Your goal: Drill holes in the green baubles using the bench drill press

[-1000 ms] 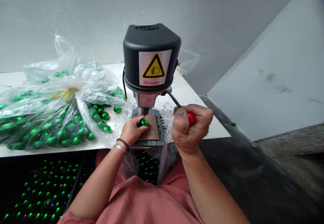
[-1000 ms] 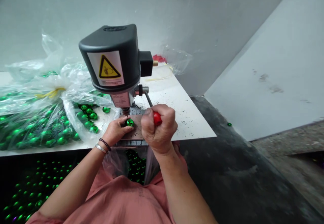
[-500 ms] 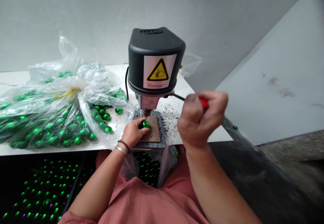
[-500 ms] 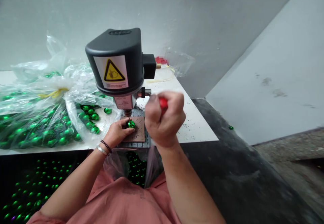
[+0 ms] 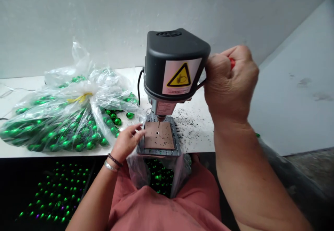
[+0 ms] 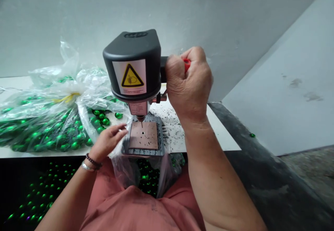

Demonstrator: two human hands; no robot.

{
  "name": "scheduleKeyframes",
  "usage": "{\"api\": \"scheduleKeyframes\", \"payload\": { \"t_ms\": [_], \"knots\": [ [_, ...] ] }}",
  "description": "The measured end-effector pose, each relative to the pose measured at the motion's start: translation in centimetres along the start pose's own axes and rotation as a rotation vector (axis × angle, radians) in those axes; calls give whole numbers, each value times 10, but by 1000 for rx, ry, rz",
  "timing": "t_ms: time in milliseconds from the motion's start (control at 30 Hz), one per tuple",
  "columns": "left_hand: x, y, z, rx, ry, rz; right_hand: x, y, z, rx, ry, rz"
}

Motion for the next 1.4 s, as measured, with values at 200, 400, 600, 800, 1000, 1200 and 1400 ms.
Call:
{"api": "scheduleKeyframes", "payload": {
  "t_ms": [200, 400, 600, 800, 1000, 1200, 1400],
  "knots": [
    [66, -34, 58, 487, -146, -226, 0, 3, -4, 53, 30, 8],
    [87, 1, 62, 565, -90, -59, 0, 4, -5, 76, 23, 4],
    [90, 17, 56, 602, -56, -30, 0, 3, -4, 98, 36, 4],
    [70, -2, 50, 432, -122, -72, -1, 3, -3, 143, 27, 5],
    [19, -4, 34, -810, -390, 102, 0, 5, -4, 173, 55, 31],
    [-5, 18, 16, -1363, -576, 84, -1, 4, -5, 186, 42, 26],
    [-13, 38, 8, -1382, -668, 161, 0, 5, -5, 185, 38, 34]
  ]
}}
Point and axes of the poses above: each hand's wrist, its own x-axis towards the middle knuckle, its own y-axis out of the palm, z = x × y, the point moved 8 cm from there along x, towards the middle knuckle
